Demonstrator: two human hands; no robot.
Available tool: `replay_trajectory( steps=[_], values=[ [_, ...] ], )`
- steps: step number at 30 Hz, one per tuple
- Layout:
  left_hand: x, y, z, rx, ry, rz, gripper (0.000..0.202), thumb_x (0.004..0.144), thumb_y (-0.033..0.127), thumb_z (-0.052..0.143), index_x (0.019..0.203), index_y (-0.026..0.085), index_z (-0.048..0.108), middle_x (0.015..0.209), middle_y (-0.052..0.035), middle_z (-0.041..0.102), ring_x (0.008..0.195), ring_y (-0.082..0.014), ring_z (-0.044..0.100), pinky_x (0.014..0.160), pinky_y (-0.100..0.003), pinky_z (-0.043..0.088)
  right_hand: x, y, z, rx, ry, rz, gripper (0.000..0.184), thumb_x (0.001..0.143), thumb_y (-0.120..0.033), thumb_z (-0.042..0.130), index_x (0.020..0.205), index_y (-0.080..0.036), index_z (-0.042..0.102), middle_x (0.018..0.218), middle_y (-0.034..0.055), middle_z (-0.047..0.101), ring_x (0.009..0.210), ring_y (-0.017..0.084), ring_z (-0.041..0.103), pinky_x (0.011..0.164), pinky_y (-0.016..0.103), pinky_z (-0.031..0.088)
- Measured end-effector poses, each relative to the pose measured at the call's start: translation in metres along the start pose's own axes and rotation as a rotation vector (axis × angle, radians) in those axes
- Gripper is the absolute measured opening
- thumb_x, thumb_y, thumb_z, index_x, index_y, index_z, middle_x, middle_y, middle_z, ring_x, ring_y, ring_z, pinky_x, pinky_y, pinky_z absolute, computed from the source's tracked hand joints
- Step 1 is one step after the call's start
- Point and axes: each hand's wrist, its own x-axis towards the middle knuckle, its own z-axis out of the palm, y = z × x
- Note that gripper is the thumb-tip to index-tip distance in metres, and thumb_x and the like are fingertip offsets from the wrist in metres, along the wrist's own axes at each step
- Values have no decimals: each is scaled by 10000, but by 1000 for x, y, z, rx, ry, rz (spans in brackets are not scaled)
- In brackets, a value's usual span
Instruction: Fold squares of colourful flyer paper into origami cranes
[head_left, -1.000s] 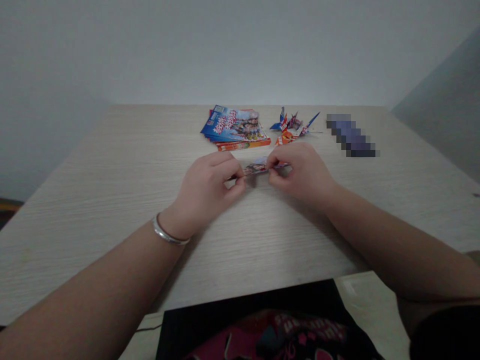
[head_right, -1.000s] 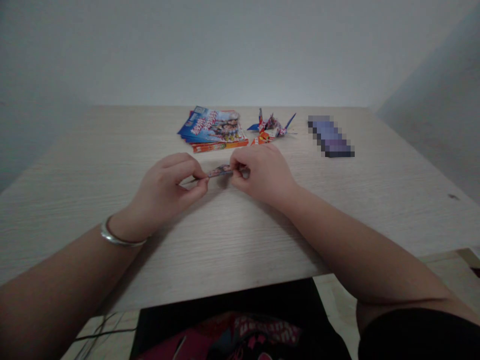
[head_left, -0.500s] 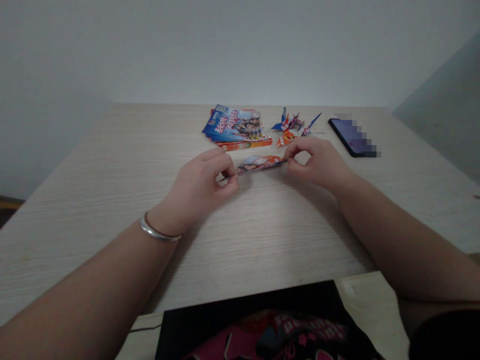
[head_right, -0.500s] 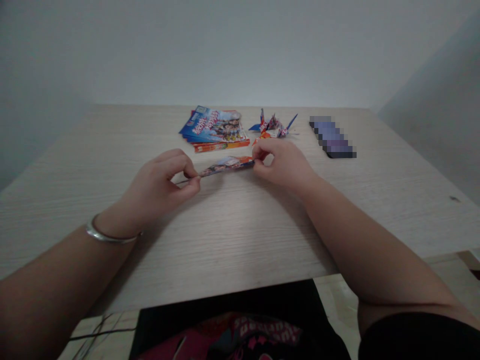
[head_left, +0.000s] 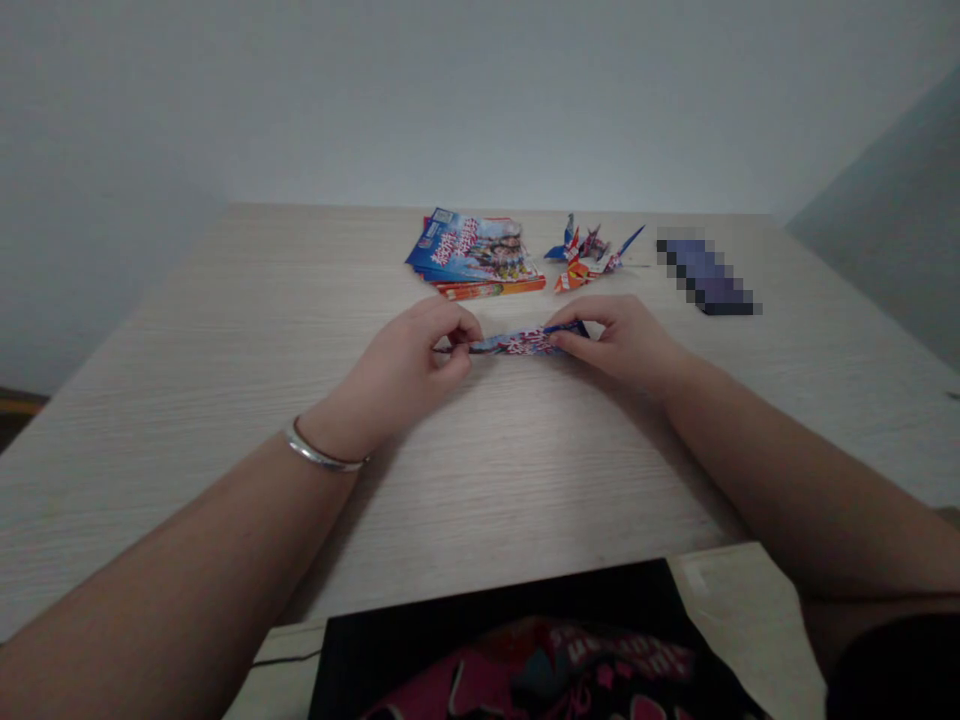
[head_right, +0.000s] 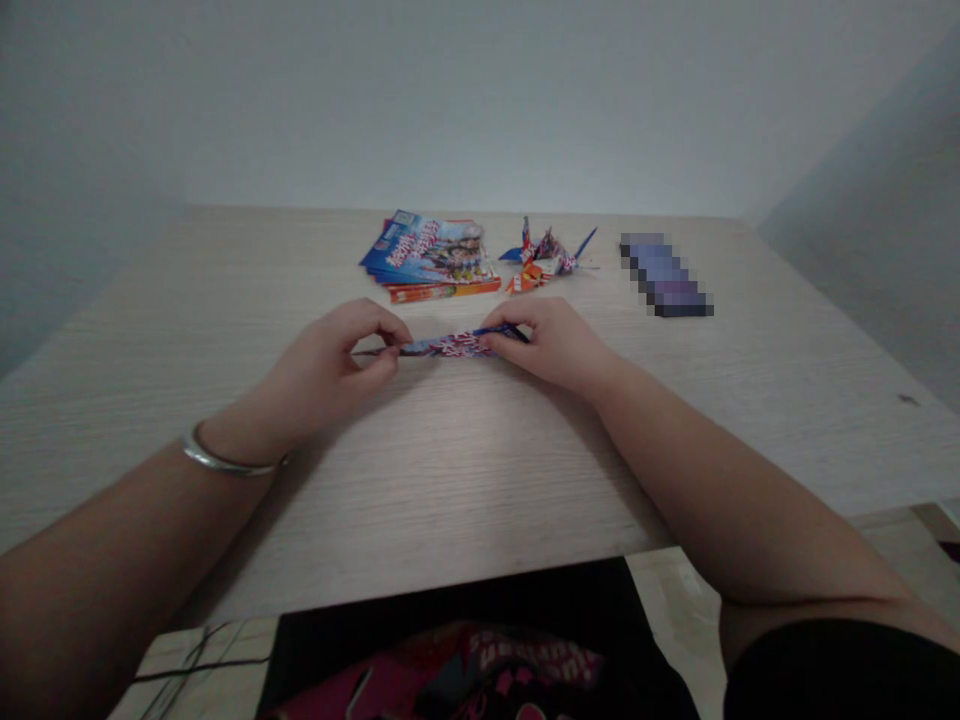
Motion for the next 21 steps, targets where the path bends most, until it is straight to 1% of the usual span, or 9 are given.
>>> replay_trajectory(
  steps=[3, 5, 10, 13, 17, 21],
  values=[
    [0, 1, 3, 17, -23, 42, 160, 865, 204, 528, 879, 178, 685, 848, -38, 684, 787, -185, 614, 730, -320, 451, 1, -7, 5, -29, -29, 8, 177, 862, -294, 648, 897, -206, 798, 836, 36, 787, 752, 176, 669, 709, 300, 480],
    [1, 4, 5, 11, -32, 56, 138, 863, 208, 542, 846, 177, 676, 816, -32, 672, 759, -178, 601, 708, -312, 438, 2, -12, 9, -64, -31, 15, 170, 852, -266, 654, 908, -205, 802, 845, 37, 792, 750, 175, 670, 700, 293, 469],
    [1, 13, 6, 15, -52, 20, 98, 832, 213, 563, 755, 183, 616, 710, -1, 593, 657, -148, 527, 620, -290, 366, 4, -26, 22, -109, -20, 58, 184, 862, -237, 645, 961, -218, 799, 902, 41, 803, 791, 187, 694, 713, 301, 469],
    [1, 17, 5, 14, -80, -23, 98, 819, 207, 562, 723, 188, 574, 699, 6, 564, 640, -137, 496, 599, -281, 348, 5, -31, 26, -43, -32, 58, 173, 866, -243, 646, 956, -224, 792, 910, 32, 804, 808, 188, 704, 739, 305, 480],
    [2, 19, 3, 12, -131, -82, 99, 792, 197, 568, 698, 195, 535, 685, 13, 544, 633, -132, 478, 583, -274, 331, 5, -33, 25, 78, -53, 86, 144, 877, -261, 640, 869, -221, 778, 864, 22, 793, 802, 176, 686, 753, 302, 474],
    [2, 18, 1, -7, -202, -136, 89, 763, 177, 571, 686, 195, 530, 668, 17, 535, 619, -133, 472, 574, -275, 318, 5, -27, 20, 123, -12, 133, 134, 849, -267, 649, 809, -205, 761, 786, 21, 760, 735, 164, 632, 719, 304, 448]
  ],
)
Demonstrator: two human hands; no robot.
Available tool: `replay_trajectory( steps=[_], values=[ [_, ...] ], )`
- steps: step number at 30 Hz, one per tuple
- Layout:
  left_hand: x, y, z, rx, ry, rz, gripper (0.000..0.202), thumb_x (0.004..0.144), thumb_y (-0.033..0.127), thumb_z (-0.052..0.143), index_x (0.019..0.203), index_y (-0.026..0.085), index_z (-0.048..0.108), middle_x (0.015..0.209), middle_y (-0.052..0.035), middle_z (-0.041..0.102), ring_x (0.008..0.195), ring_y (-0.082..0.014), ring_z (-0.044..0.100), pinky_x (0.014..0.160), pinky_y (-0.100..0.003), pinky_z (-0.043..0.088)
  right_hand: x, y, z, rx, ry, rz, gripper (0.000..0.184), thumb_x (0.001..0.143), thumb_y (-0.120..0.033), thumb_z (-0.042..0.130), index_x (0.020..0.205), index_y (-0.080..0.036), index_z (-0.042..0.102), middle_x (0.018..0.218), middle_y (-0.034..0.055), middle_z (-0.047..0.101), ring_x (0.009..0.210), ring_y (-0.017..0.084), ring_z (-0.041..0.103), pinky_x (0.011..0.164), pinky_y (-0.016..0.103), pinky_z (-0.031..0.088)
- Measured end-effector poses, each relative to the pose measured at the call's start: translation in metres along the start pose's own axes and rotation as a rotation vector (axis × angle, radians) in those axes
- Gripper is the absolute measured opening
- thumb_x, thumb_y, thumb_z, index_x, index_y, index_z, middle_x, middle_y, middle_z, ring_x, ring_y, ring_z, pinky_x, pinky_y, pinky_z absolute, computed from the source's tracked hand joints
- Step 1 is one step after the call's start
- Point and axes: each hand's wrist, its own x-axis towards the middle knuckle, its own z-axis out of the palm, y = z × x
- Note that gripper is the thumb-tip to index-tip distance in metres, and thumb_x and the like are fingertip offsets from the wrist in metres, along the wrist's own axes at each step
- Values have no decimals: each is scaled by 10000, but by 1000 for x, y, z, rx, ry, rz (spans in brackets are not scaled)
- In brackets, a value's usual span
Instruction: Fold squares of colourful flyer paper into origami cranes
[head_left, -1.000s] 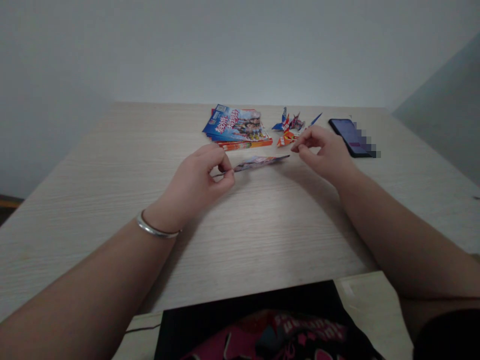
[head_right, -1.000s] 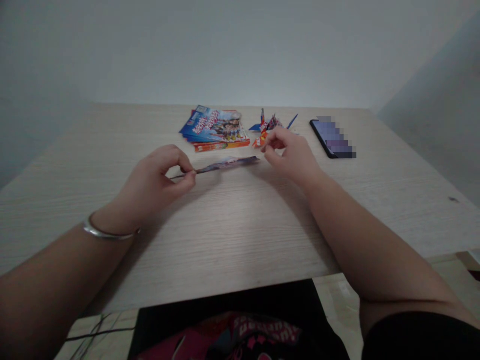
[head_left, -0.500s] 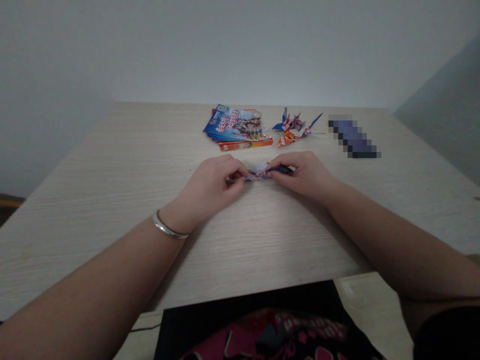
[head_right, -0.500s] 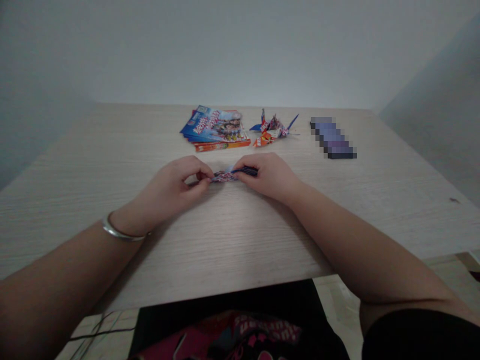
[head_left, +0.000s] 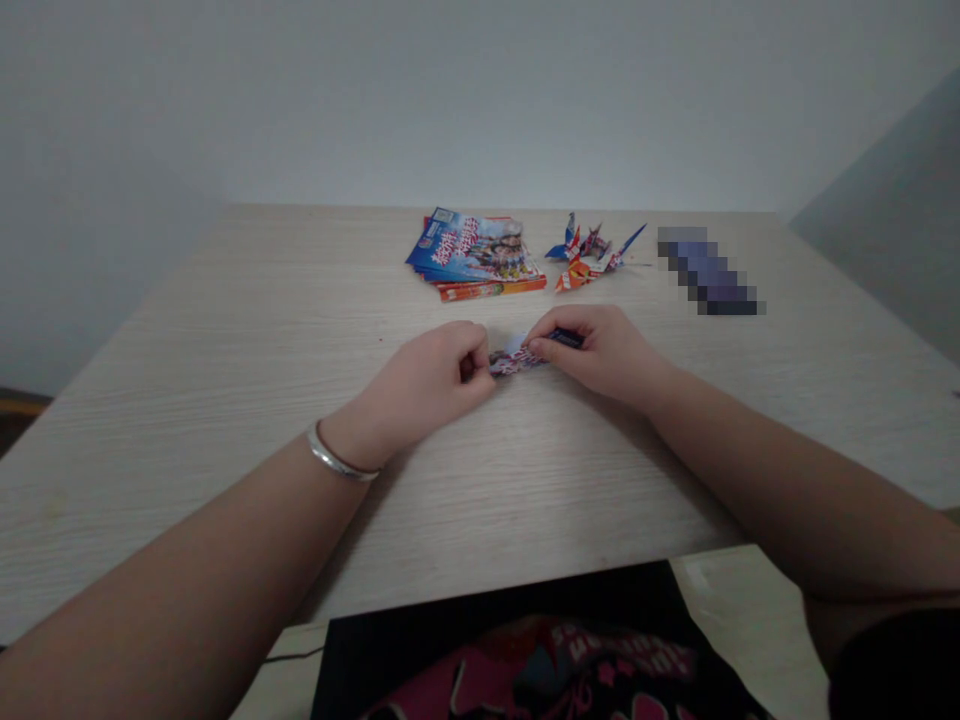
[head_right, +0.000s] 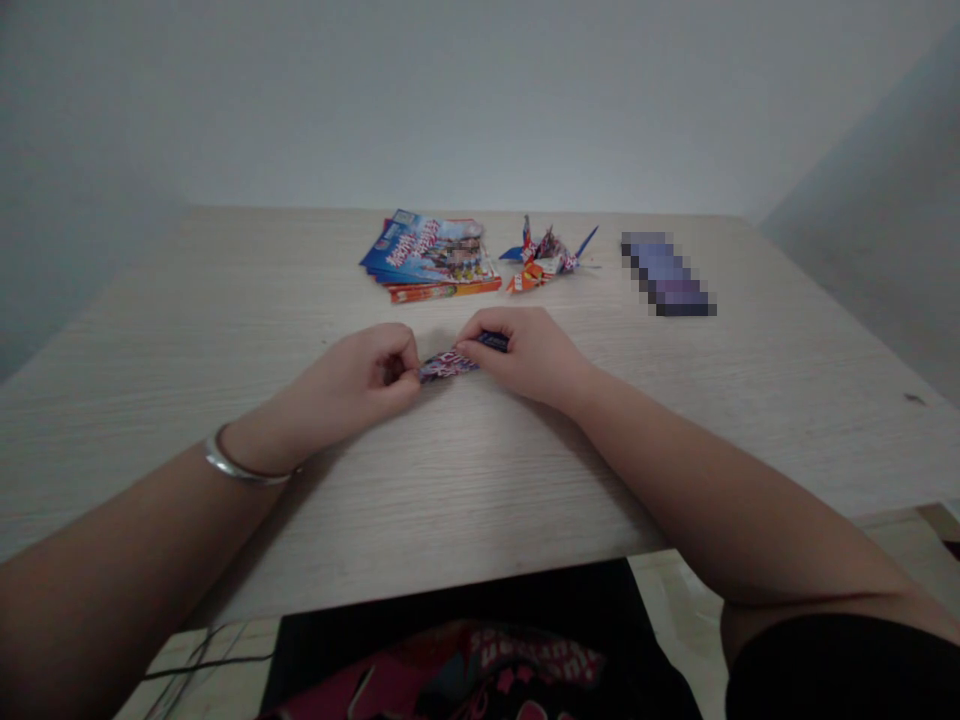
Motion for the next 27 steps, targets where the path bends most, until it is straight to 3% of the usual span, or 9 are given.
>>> replay_trajectory(
  steps=[5, 9, 16, 27],
  values=[
    [-1, -3, -3, -53, -93, -43, 76, 757, 175, 551, 685, 197, 538, 661, 19, 546, 603, -134, 486, 573, -279, 327, 3, 18, -12, 78, 42, 62, 146, 820, -327, 685, 763, -204, 742, 753, 16, 724, 721, 161, 604, 715, 318, 441],
    [-1, -3, -4, -100, -121, -63, 92, 779, 198, 544, 688, 200, 534, 649, 25, 544, 597, -130, 489, 564, -272, 333, 5, 29, -21, 149, -3, 118, 183, 797, -386, 714, 755, -210, 742, 717, 5, 703, 686, 151, 584, 672, 312, 438],
    [-2, -1, -7, -114, -149, -54, 112, 781, 208, 566, 677, 202, 526, 636, 37, 530, 584, -123, 474, 557, -264, 333, 4, 33, -27, 187, -29, 147, 254, 773, -451, 743, 723, -203, 728, 705, 13, 695, 669, 154, 579, 642, 312, 427],
    [-3, -5, -10, -46, -142, -22, 192, 831, 254, 596, 671, 202, 503, 621, 40, 503, 563, -113, 447, 545, -266, 296, 3, 36, -37, 155, -44, 152, 220, 801, -405, 734, 700, -210, 723, 717, 1, 682, 677, 143, 570, 647, 310, 436]
  ],
)
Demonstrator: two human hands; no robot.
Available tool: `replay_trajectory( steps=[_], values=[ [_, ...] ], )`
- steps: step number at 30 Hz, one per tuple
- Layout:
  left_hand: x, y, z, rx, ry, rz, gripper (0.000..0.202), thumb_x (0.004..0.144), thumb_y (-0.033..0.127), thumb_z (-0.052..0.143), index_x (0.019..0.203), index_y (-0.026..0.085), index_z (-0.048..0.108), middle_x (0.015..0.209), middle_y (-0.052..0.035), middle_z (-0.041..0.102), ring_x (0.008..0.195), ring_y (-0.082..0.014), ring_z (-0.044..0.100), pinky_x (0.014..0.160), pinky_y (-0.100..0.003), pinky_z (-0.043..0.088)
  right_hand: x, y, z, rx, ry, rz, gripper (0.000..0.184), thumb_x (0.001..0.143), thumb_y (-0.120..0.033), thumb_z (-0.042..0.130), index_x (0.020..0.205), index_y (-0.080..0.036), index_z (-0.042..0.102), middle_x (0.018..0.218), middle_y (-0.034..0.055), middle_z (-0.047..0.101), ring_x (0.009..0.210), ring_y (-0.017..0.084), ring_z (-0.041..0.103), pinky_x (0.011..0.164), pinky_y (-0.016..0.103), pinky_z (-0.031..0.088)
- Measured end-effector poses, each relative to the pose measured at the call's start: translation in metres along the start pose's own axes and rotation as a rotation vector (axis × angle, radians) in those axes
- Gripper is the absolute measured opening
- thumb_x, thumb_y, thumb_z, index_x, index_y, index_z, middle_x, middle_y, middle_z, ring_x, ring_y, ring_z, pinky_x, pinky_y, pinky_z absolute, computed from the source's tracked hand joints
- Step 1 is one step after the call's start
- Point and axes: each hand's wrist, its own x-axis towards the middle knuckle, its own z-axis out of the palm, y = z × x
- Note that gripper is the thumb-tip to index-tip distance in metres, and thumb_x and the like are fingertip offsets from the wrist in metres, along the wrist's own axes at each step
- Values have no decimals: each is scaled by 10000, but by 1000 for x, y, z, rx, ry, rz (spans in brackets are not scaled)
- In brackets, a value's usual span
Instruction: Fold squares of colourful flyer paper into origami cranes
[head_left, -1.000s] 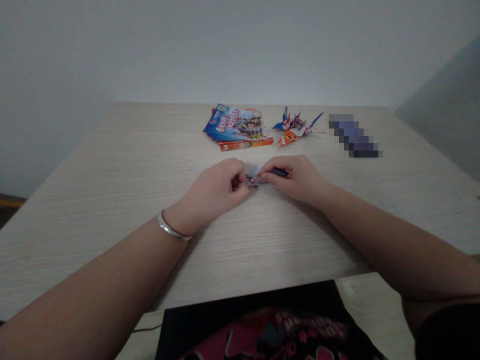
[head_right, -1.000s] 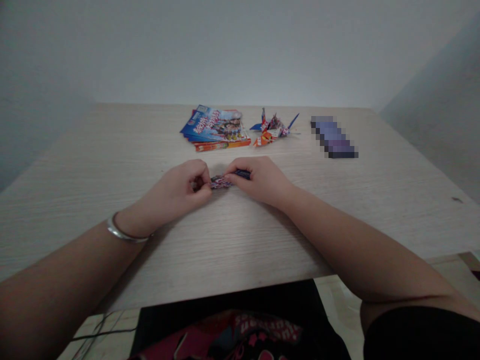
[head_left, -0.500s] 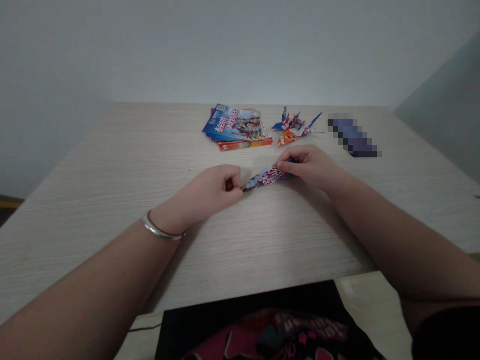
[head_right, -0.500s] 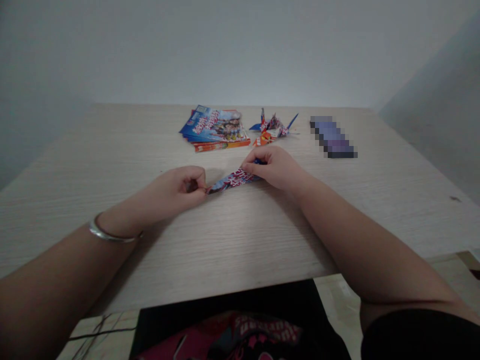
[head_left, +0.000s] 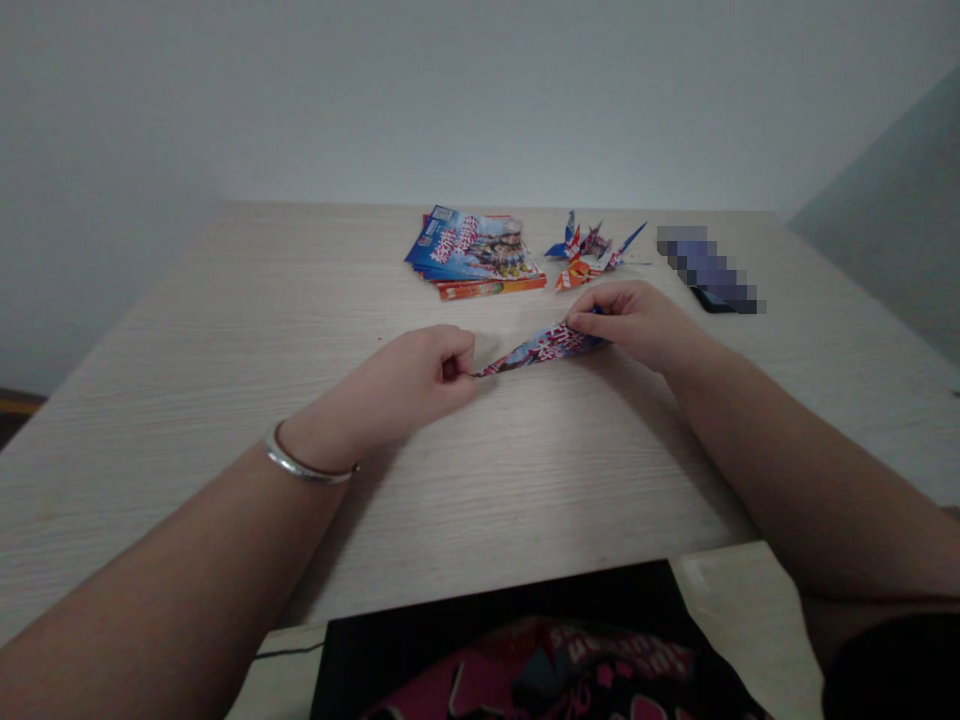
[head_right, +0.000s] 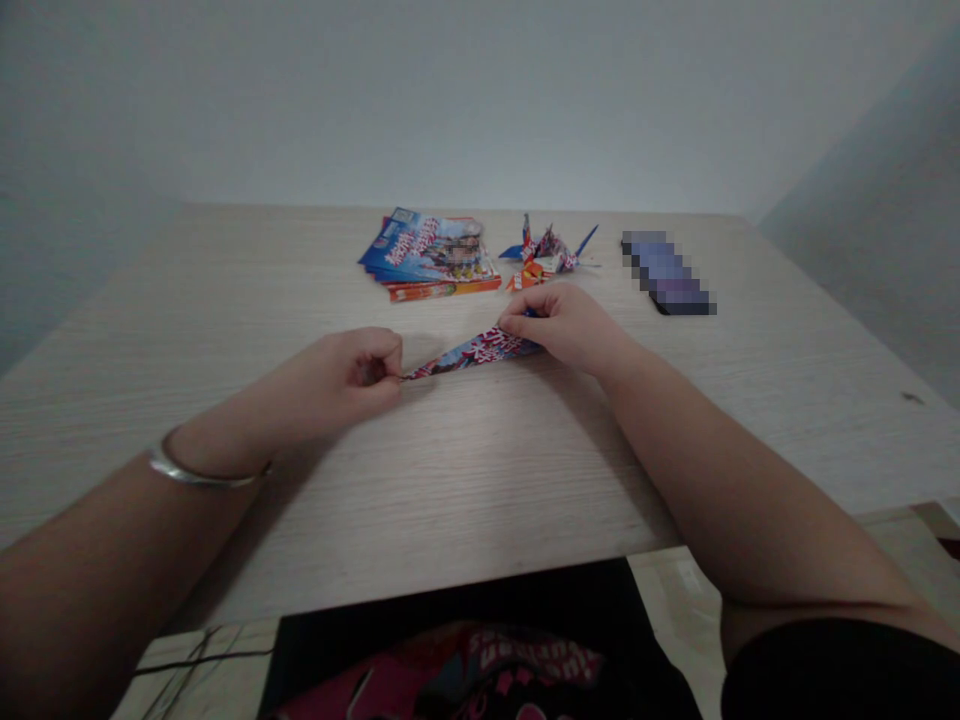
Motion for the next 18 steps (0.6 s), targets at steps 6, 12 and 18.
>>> replay_trajectory(
  steps=[6, 12, 18],
  values=[
    [-1, -1, -2, 18, -13, 11, 176, 822, 232, 597, 675, 201, 506, 628, 36, 511, 565, -113, 450, 548, -267, 294, 0, -2, -3, -23, -10, -2, 290, 798, -471, 736, 670, -215, 688, 687, 0, 648, 643, 141, 541, 616, 316, 425],
    [-1, -3, -3, 68, -24, -22, 124, 780, 189, 579, 678, 208, 510, 616, 29, 548, 554, -122, 465, 541, -272, 292, 0, -1, -4, -61, 4, -5, 332, 800, -524, 722, 680, -217, 686, 683, -2, 634, 652, 142, 539, 624, 318, 421],
    [-2, -7, -7, 153, -25, -39, 97, 710, 157, 566, 646, 217, 524, 593, 24, 560, 541, -140, 476, 538, -283, 299, 1, 9, -9, -40, 50, -10, 333, 785, -532, 749, 686, -217, 708, 677, 3, 659, 636, 147, 563, 610, 316, 440]
  ],
)
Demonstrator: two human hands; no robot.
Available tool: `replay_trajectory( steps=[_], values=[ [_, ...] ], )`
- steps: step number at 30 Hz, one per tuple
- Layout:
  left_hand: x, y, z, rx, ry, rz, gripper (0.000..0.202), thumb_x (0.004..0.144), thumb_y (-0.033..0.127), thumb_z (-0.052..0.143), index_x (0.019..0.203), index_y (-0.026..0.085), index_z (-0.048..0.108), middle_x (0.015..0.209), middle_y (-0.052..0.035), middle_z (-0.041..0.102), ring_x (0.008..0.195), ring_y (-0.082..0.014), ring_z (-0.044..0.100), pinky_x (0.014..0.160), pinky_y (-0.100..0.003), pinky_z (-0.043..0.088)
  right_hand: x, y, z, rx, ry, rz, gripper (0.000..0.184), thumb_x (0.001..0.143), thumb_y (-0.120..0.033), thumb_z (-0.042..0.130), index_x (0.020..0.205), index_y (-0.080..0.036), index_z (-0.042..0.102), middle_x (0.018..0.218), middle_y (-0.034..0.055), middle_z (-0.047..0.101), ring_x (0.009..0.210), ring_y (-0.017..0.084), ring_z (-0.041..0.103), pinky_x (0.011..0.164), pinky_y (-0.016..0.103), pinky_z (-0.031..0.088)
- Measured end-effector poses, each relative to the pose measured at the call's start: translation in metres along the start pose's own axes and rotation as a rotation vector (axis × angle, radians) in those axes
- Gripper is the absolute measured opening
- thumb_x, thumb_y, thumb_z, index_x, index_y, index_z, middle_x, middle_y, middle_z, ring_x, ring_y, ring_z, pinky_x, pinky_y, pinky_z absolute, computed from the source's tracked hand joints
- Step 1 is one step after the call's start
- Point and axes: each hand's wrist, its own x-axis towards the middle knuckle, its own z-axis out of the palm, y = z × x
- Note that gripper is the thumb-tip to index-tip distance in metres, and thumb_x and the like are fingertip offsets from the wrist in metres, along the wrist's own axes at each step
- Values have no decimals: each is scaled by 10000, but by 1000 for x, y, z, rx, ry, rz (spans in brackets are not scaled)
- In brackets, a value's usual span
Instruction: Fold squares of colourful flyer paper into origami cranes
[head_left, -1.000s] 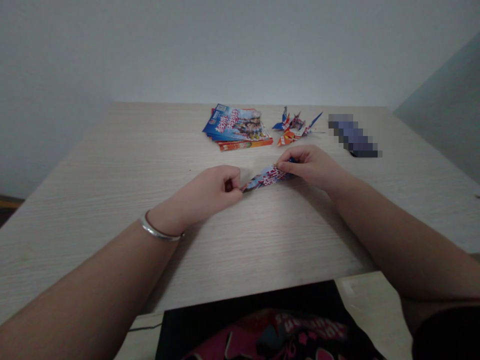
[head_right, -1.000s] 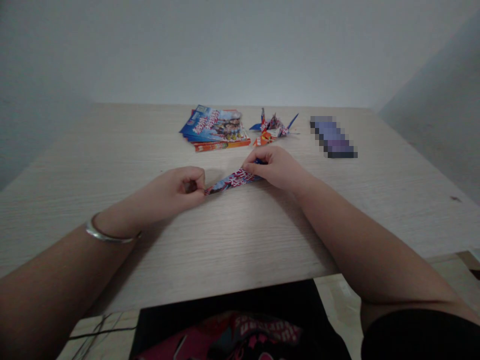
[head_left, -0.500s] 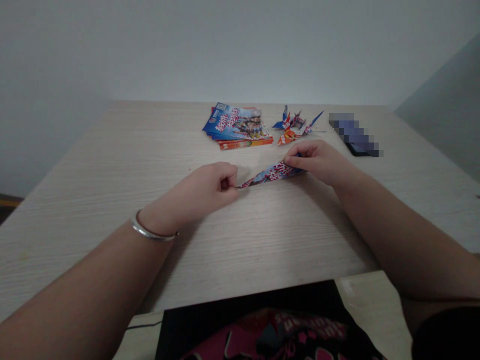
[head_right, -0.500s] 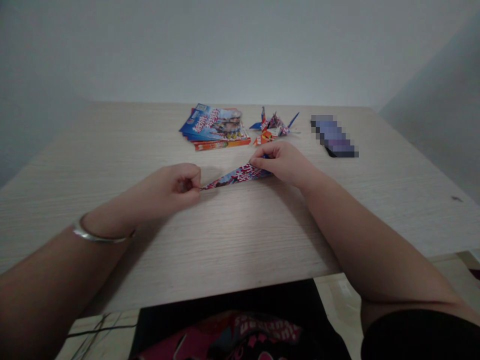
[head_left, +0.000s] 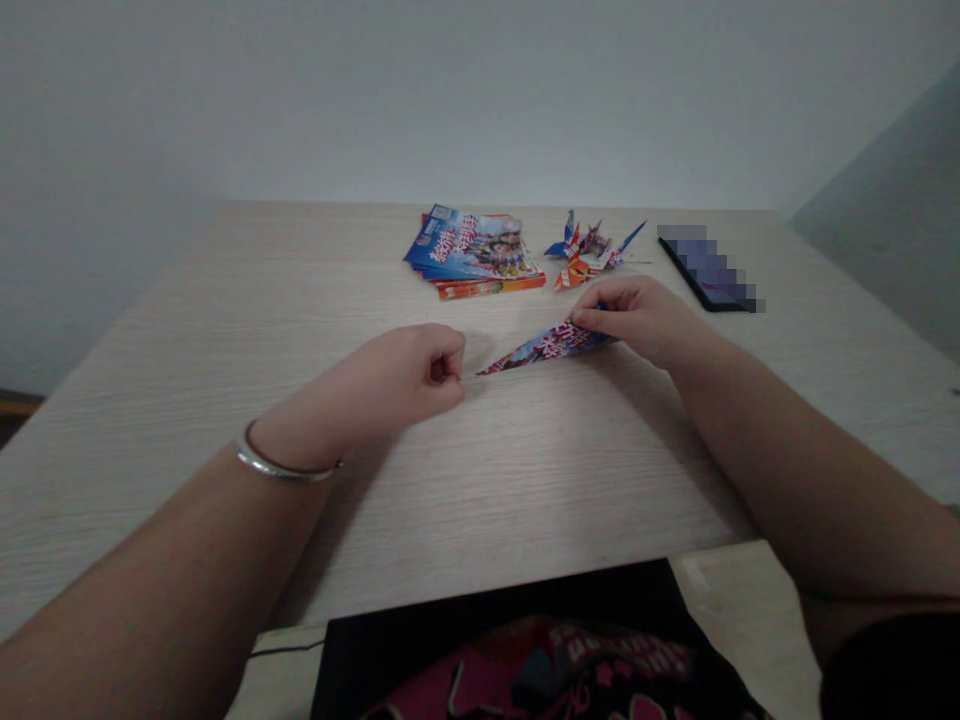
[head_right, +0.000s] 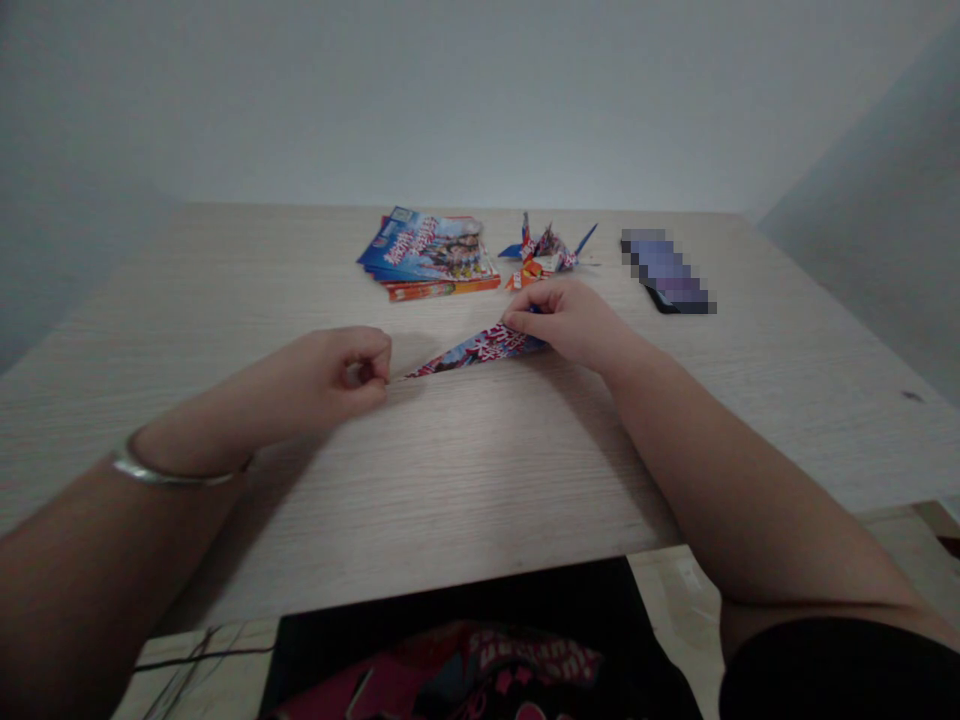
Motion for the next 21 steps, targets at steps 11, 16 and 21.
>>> replay_trajectory(
  steps=[11, 16, 21],
  values=[
    [6, -13, 8, 67, 237, 158, 293, 942, 270, 510, 1127, 169, 714, 1153, -109, 738, 1050, -245, 684, 935, -386, 535, -1, 2, 21, -53, -83, -324, 108, 841, -351, 736, 880, -303, 826, 1039, 34, 805, 1009, 211, 715, 979, 415, 529],
    [11, -18, 16, 187, 35, 442, 374, 1023, 317, 479, 1315, 200, 681, 1452, -88, 636, 1420, -257, 503, 1250, -475, 325, -2, 1, 26, -231, -260, -411, 159, 870, -284, 677, 935, -271, 821, 1117, 59, 799, 1087, 216, 712, 1025, 429, 521],
    [11, -22, 20, 257, -15, 449, 396, 1043, 341, 461, 1340, 185, 673, 1474, -70, 626, 1456, -282, 458, 1288, -515, 242, -1, 2, 23, -413, -208, -392, 264, 863, -349, 705, 1078, -219, 788, 1219, 102, 770, 1153, 280, 699, 1045, 488, 524]
  ],
)
